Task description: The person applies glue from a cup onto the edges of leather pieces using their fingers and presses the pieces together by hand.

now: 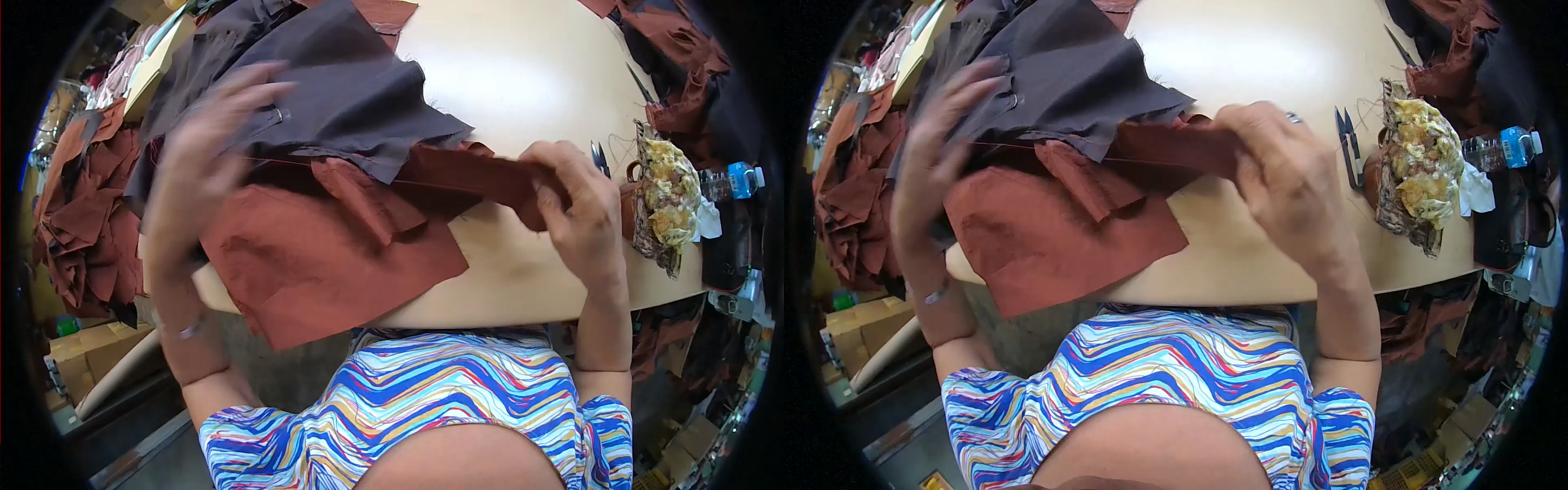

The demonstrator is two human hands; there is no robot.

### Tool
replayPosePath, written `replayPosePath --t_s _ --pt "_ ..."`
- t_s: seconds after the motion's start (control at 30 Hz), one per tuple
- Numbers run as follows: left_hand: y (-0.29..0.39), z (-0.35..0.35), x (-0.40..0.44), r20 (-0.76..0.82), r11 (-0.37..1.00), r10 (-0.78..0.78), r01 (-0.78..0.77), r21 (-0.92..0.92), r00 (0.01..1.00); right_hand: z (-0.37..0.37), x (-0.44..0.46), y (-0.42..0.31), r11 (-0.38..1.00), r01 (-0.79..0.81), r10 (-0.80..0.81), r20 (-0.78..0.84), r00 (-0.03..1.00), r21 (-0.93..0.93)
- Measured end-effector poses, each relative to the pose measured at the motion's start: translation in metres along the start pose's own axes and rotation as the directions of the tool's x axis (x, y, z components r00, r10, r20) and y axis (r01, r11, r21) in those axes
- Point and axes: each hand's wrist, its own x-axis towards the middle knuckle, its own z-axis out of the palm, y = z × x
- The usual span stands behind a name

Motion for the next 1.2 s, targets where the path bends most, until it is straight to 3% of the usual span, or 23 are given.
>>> replayPosePath --t_s 0.03,0.1,0.17,0.2,0.23,0.3,0.4,0.47,0.5,0.53,0.57,0.63,0.67,0.73,0.8,0.87,0.9,0.97,1.03,1.2 --pt "0.019 0.029 0.017 -0.026 0.971 0.126 -0.129 -0.203 0.992 -0.001 0.001 -0.013 0.999 0.045 -0.045 0.000 0.999 0.028" --pt "0.059 0.074 0.036 -0.059 0.897 0.199 -0.206 -0.392 0.978 -0.008 -0.003 -0.027 0.988 0.126 -0.121 -0.057 0.991 0.094" --pt "0.059 0.088 0.042 0.140 0.908 0.293 -0.230 -0.352 0.946 -0.021 -0.009 -0.033 0.980 0.168 -0.149 -0.171 0.974 0.105" --pt "0.053 0.097 0.044 0.028 0.904 0.314 -0.290 -0.314 0.949 -0.030 -0.011 -0.033 0.981 0.181 -0.163 -0.227 0.960 0.065" --pt "0.048 0.094 0.042 -0.026 0.938 0.241 -0.240 -0.252 0.970 -0.042 -0.014 -0.030 0.986 0.167 -0.156 -0.289 0.944 0.013" --pt "0.027 0.082 0.036 -0.017 0.971 0.237 -0.236 0.041 0.971 -0.061 -0.024 -0.017 0.994 0.073 -0.101 -0.382 0.919 -0.088" --pt "0.014 0.076 0.018 0.099 0.986 0.134 -0.142 0.088 0.986 -0.062 -0.009 0.001 0.995 0.087 -0.102 -0.367 0.925 -0.058" --pt "0.006 0.068 0.008 0.115 0.968 -0.098 0.068 0.242 0.989 -0.042 0.018 -0.003 0.997 -0.015 -0.015 -0.363 0.932 -0.080" --pt "-0.001 0.062 0.003 0.107 0.933 -0.213 0.170 0.317 0.971 -0.034 0.033 0.008 0.984 0.116 -0.161 -0.392 0.906 -0.138" --pt "-0.015 0.046 0.003 -0.065 0.880 -0.191 0.200 0.431 0.979 -0.031 0.044 0.007 0.970 0.138 -0.205 -0.372 0.905 -0.198" --pt "-0.028 0.021 0.004 -0.231 0.812 -0.145 0.249 0.528 0.962 -0.022 0.053 0.011 0.966 0.237 -0.257 -0.438 0.861 -0.099" --pt "-0.028 -0.041 0.003 -0.444 0.590 0.291 0.206 0.781 0.848 -0.016 0.057 0.016 0.895 0.325 -0.440 -0.474 0.763 -0.307" --pt "-0.017 -0.035 0.001 -0.351 0.567 0.271 0.146 0.811 0.896 -0.014 0.058 0.018 0.839 0.355 -0.530 -0.476 0.701 -0.411" --pt "0.028 0.002 0.002 -0.163 0.529 0.221 0.022 0.848 0.962 -0.010 0.036 0.031 0.806 0.217 -0.447 -0.325 0.833 -0.551" --pt "0.042 0.051 -0.005 0.077 0.605 0.207 -0.190 0.773 0.975 -0.001 0.008 0.058 0.711 0.123 -0.346 -0.192 0.918 -0.693" --pt "0.049 0.099 -0.013 0.250 0.668 0.224 -0.335 0.664 0.942 -0.002 -0.023 0.051 0.749 0.052 -0.224 -0.178 0.958 -0.660" --pt "0.054 0.114 -0.014 0.276 0.692 0.243 -0.366 0.622 0.930 -0.006 -0.037 0.043 0.777 0.046 -0.205 -0.184 0.961 -0.627" --pt "0.059 0.124 -0.016 0.263 0.769 0.211 -0.326 0.549 0.941 -0.037 -0.062 0.035 0.707 0.034 -0.321 -0.277 0.906 -0.706" --pt "0.061 0.125 -0.016 0.249 0.788 0.203 -0.309 0.532 0.947 -0.058 -0.069 0.032 0.703 -0.062 -0.323 -0.396 0.860 -0.709" --pt "0.070 0.122 -0.017 0.271 0.878 0.216 -0.308 0.367 0.938 -0.073 -0.070 0.057 0.736 -0.386 -0.009 -0.578 0.816 -0.556"
